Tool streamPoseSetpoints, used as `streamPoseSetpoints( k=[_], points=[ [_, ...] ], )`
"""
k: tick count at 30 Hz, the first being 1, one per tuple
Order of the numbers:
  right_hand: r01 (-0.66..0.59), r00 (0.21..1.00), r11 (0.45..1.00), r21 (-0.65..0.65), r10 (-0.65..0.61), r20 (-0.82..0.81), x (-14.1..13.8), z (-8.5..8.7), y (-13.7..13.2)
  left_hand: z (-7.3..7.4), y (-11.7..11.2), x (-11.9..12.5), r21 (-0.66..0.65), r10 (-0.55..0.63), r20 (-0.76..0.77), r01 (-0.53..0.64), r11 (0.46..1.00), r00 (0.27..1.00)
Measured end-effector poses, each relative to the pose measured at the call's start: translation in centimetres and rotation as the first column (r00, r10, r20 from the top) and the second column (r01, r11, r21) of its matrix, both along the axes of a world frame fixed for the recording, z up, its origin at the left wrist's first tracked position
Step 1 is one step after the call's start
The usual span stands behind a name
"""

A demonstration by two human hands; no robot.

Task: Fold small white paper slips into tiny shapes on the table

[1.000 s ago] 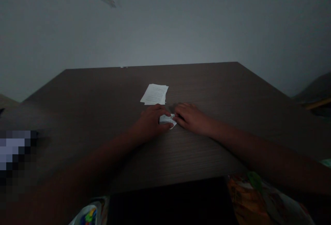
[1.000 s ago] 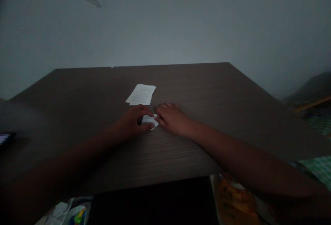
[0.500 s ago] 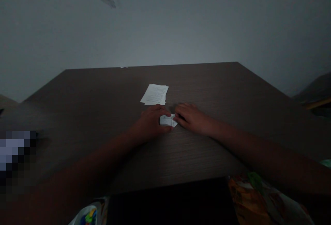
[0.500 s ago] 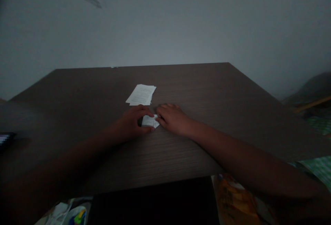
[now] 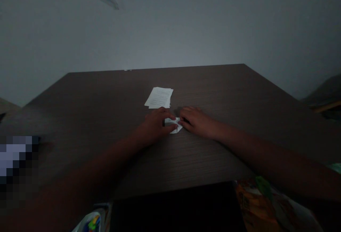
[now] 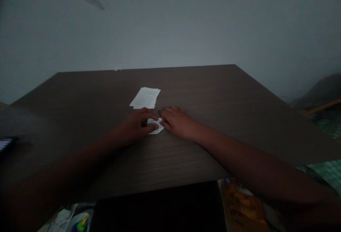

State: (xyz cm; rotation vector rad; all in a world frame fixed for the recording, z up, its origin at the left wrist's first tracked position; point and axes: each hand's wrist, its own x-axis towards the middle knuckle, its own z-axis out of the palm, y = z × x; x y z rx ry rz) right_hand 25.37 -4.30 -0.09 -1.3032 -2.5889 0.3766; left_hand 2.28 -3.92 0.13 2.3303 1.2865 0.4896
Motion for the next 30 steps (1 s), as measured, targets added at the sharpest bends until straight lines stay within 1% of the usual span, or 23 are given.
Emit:
streamPoseSetpoints(
  k=[5, 9, 13, 16, 21, 23, 26, 28, 30],
  points=[
    [0.003, 1.0, 1.0, 0.009, -0.003, -0.006, -0.1, 0.0, -0.1, 0.3, -0.2, 0.5, 0.025, 0.035, -0.077, -0.033, 0.999, 0.996],
    [0.0, 1.0, 1.0, 0.03, 0.0, -0.002, -0.1, 0.0, -0.1, 0.7, -0.5, 0.8, 0.017, 0.053, -0.117, -0.052, 0.999, 0.992],
    [0.026, 1.0, 0.999, 0.023, -0.026, -0.001, -0.2, 0.1, -0.2, 0.9, -0.7, 0.8, 0.013, 0.046, -0.13, -0.045, 0.999, 0.99],
    [0.03, 1.0, 0.999, 0.022, -0.03, 0.0, -0.3, 0.1, -0.3, 0.9, -0.7, 0.6, 0.009, 0.03, -0.137, -0.029, 1.0, 0.99],
    [0.017, 1.0, 0.998, 0.059, -0.015, -0.025, -0.2, -0.5, -0.1, 0.7, -0.8, 0.5, 0.044, 0.015, -0.138, -0.009, 0.999, 0.99],
    [0.007, 0.998, 0.995, 0.095, -0.001, -0.068, 0.0, -0.7, 0.0, 0.9, -1.1, 0.6, 0.049, 0.022, -0.166, -0.014, 0.999, 0.986],
    [-0.031, 0.991, 0.975, 0.218, 0.059, -0.123, 0.3, -0.8, -0.2, 1.5, -1.4, 0.8, 0.047, 0.042, -0.203, -0.033, 0.998, 0.978],
    [-0.088, 0.986, 0.949, 0.302, 0.127, -0.112, 0.3, -0.7, -0.5, 1.8, -1.3, 0.6, 0.063, 0.052, -0.211, -0.04, 0.997, 0.976],
    [-0.171, 0.975, 0.929, 0.329, 0.207, -0.076, 0.2, -0.7, -1.0, 1.8, -0.9, 0.2, 0.077, 0.059, -0.216, -0.043, 0.996, 0.975]
  ],
)
